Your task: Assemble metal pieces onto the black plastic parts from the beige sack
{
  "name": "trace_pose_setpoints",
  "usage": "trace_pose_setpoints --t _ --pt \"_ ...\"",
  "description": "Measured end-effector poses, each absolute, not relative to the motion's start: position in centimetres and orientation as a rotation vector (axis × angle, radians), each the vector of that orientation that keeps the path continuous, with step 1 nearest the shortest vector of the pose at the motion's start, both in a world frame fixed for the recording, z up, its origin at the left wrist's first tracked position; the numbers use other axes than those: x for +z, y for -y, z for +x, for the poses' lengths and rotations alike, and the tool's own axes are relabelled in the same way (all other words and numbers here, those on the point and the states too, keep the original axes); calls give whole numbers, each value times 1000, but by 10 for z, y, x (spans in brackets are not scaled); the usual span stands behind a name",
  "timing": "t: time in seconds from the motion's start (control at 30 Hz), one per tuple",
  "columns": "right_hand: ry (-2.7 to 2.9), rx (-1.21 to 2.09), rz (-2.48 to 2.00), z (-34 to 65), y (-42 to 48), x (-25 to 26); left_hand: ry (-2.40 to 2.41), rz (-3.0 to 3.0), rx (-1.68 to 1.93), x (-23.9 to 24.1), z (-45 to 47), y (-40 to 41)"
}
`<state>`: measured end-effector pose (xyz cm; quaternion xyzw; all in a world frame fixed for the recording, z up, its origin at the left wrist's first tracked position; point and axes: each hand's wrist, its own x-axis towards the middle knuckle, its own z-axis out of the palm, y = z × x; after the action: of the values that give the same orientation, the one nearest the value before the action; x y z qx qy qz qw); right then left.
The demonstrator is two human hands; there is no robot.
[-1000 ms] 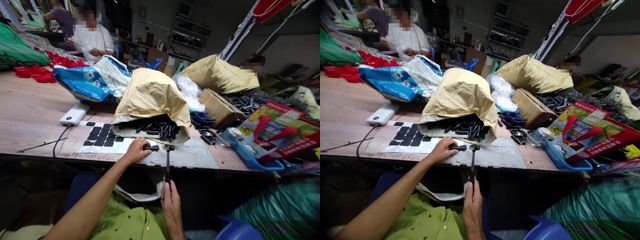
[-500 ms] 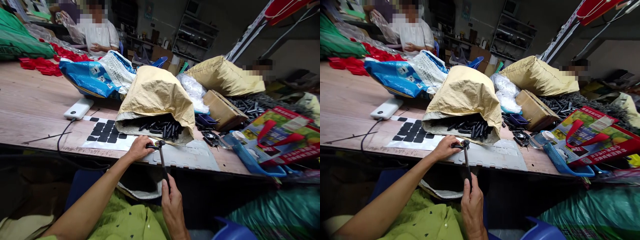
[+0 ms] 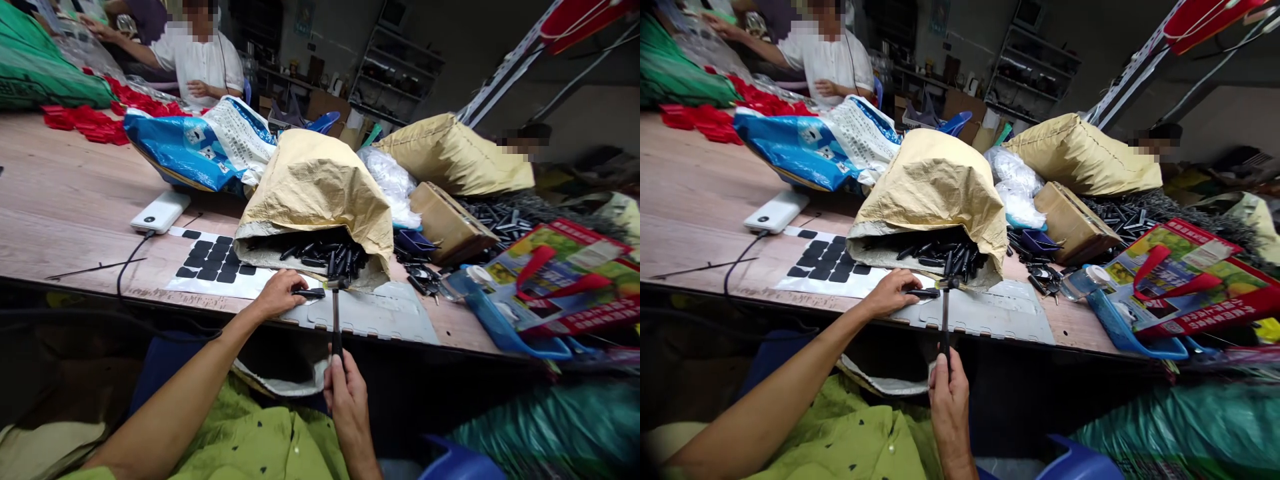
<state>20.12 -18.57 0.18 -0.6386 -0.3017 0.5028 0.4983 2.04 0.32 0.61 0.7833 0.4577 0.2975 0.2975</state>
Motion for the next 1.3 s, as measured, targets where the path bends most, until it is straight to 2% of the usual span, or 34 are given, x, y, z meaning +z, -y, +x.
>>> trace_pose_setpoints --t 0.23,0.7,0.87,1.0,1.1,1.3 --pt "310 1529 -1335 197 187 3 -1169 2064 883 5 19 -3" --pt "217 1556 -1230 187 184 -4 -1186 2093 906 7 21 -2" --pt "238 1541 -1236 188 185 -4 -1049 2062 987 23 15 26" --pt "243 1545 -1252 189 186 -4 -920 2123 825 25 2 75" --pt "260 1540 -1259 190 185 -5 -903 2201 608 7 -4 103" --pt "270 1534 -1253 191 185 -6 -1251 2201 236 -45 2 108"
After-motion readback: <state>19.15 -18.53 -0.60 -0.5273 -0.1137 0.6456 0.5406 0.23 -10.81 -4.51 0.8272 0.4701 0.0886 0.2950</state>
